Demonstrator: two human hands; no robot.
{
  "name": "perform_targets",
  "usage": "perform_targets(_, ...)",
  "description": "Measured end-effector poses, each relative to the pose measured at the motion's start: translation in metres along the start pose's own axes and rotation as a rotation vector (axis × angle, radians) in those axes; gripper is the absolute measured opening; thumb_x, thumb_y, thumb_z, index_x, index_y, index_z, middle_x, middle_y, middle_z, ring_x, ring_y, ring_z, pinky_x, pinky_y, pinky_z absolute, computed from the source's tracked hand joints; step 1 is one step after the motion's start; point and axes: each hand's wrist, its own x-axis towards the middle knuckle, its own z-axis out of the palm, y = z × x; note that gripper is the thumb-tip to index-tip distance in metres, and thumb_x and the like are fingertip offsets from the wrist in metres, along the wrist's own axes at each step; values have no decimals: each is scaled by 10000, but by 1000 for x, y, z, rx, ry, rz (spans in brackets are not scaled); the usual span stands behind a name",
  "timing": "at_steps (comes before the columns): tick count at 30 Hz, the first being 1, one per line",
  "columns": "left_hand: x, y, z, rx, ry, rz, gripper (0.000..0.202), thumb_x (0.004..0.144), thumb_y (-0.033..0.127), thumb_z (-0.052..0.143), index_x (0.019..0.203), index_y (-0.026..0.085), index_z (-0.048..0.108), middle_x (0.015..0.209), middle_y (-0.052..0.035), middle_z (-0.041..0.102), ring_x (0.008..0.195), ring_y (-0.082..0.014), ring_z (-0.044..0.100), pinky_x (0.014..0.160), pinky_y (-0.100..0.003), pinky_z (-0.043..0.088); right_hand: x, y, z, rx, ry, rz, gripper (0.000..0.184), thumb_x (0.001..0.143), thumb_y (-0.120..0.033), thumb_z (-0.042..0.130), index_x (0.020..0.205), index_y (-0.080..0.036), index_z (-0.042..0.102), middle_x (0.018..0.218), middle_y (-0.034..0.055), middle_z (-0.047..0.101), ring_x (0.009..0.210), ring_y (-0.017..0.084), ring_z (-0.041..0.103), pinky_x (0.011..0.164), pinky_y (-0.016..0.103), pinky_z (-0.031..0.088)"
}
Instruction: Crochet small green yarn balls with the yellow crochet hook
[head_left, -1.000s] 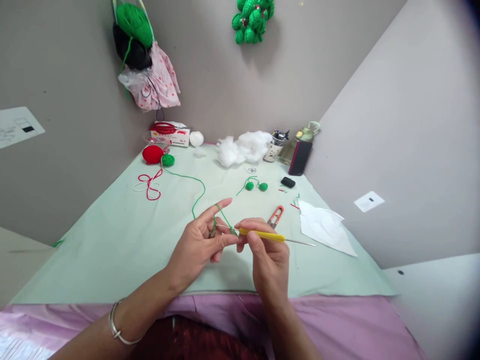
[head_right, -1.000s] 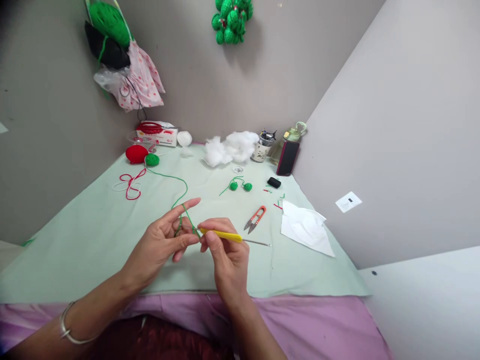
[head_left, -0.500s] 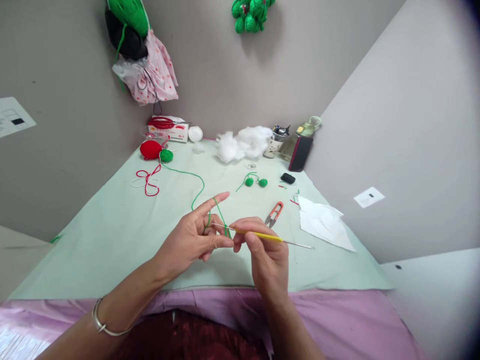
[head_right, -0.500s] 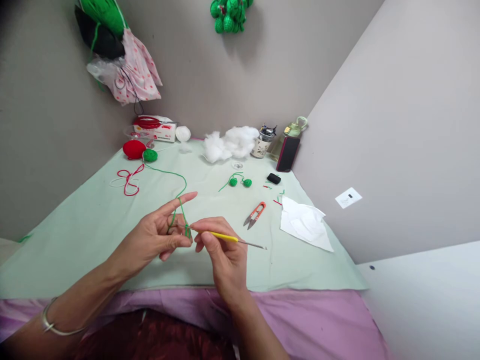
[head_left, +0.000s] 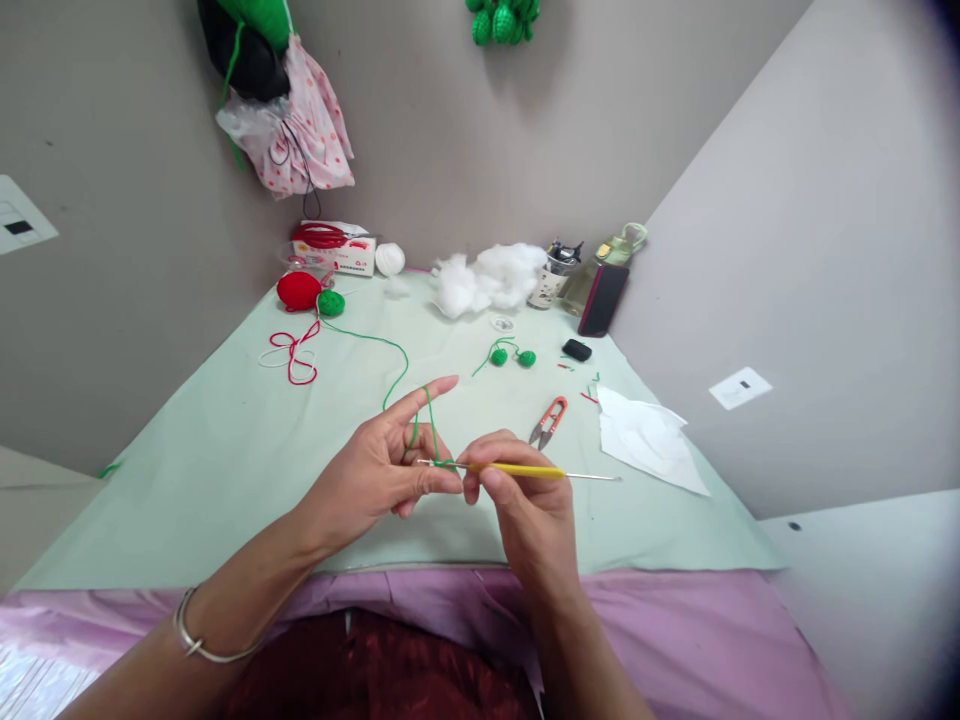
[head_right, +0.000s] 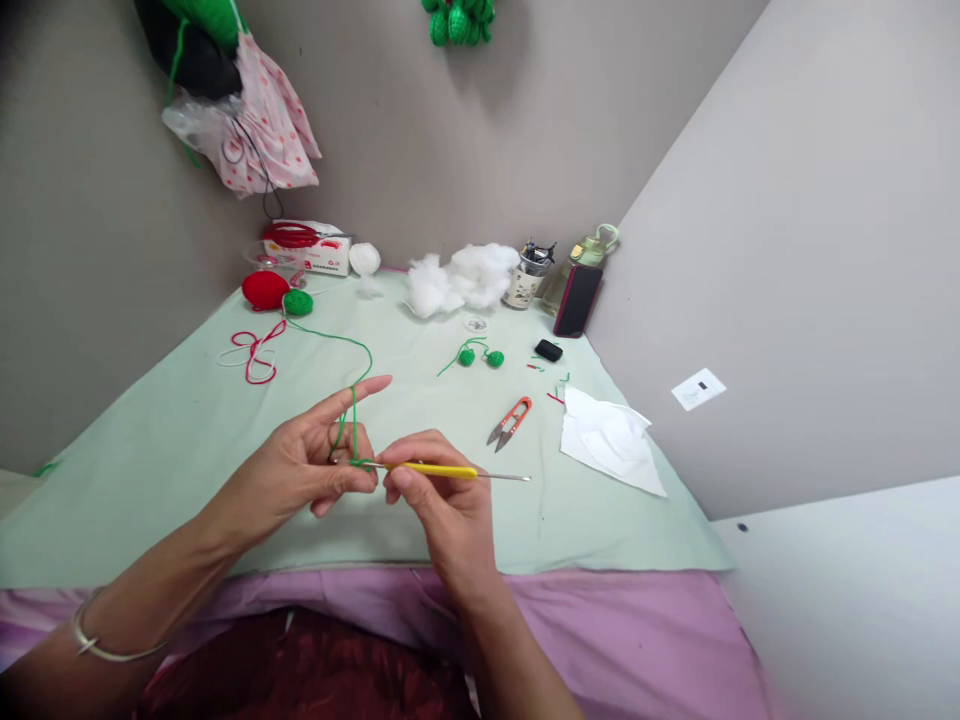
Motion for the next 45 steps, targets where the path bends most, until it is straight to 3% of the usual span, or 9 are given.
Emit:
perform_targets(6, 1, -4, -1, -3, -19, 5, 1045, 749, 222, 873, 1641, 287, 333, 753, 61, 634, 510, -63, 450, 423, -173, 374, -2, -2, 3, -168, -37, -72, 194, 998, -260, 658, 1083, -327, 819, 1079, 53, 763, 825, 159, 655, 682, 302, 548)
perform_targets(10, -1, -7, -4, 14, -12, 29, 963, 763, 208, 873, 1602, 311, 411, 809, 55, 614, 562, -69, 462, 448, -170, 411, -1, 1, 4, -130, 1, -109, 200, 1005, -259, 648, 1085, -332, 817, 1026, 39, 783, 762, 145, 654, 652, 296, 542)
perform_targets(15, -2, -11, -6, -25, 45, 123, 589, 830, 267, 837, 1386, 335, 653, 1005, 34, 597, 531, -12, 453, 455, -166, 410, -1, 5, 3, -143, 90, -108, 208, 1014, -242, 629, 1076, -315, 814, 972, 26, 758, 749, 126, 641, 667, 283, 529)
perform_targets(22, 1, -17, 6, -60, 154, 156, 482, 856, 192, 807, 1307, 319, 696, 835, 73, 600, 475, 0, 457, 453, -149, 352, -1, 2, 7, -251, 126, -184, 214, 1004, -193, 623, 1058, -298, 801, 934, 10, 717, 686, 110, 629, 636, 284, 542)
perform_targets(25, 0, -21, 14, -104, 149, 142, 580, 812, 138, 832, 1340, 313, 672, 805, 82, 609, 476, -4, 468, 456, -147, 342, -3, 4, 8, -427, 147, -287, 255, 1001, -137, 602, 1084, -294, 786, 1008, 31, 726, 801, 141, 680, 679, 298, 575)
perform_targets(28, -2, -23, 21, -183, 95, 93, 616, 803, 147, 848, 1368, 294, 652, 802, 81, 619, 458, 6, 464, 459, -145, 325, -6, 11, 8, -679, 174, -496, 368, 962, -46, 625, 1182, -305, 766, 1085, 56, 723, 967, 180, 702, 782, 328, 599)
perform_targets(31, -2, -23, 25, -312, 49, 17, 580, 831, 205, 844, 1376, 239, 649, 713, 91, 567, 431, 15, 406, 443, -140, 275, -8, 16, 8, -768, 207, -650, 469, 927, 8, 652, 1262, -307, 743, 1083, 61, 707, 944, 170, 699, 771, 314, 596)
perform_targets(37, -1, -21, 24, -441, -47, -49, 628, 823, 204, 860, 1409, 242, 637, 757, 81, 559, 430, 34, 355, 432, -141, 220, -3, 5, 4, -513, 80, -386, 349, 993, -75, 593, 1168, -321, 768, 1016, 27, 737, 990, 167, 691, 826, 320, 584)
perform_targets(45, -3, -18, 6, -453, -58, 9, 396, 840, 160, 817, 1229, 225, 778, 844, 52, 529, 453, 49, 332, 443, -142, 250, -3, 1, -9, -147, 222, -176, 188, 1004, -232, 632, 1000, -276, 814, 909, 19, 704, 686, 121, 655, 643, 292, 549)
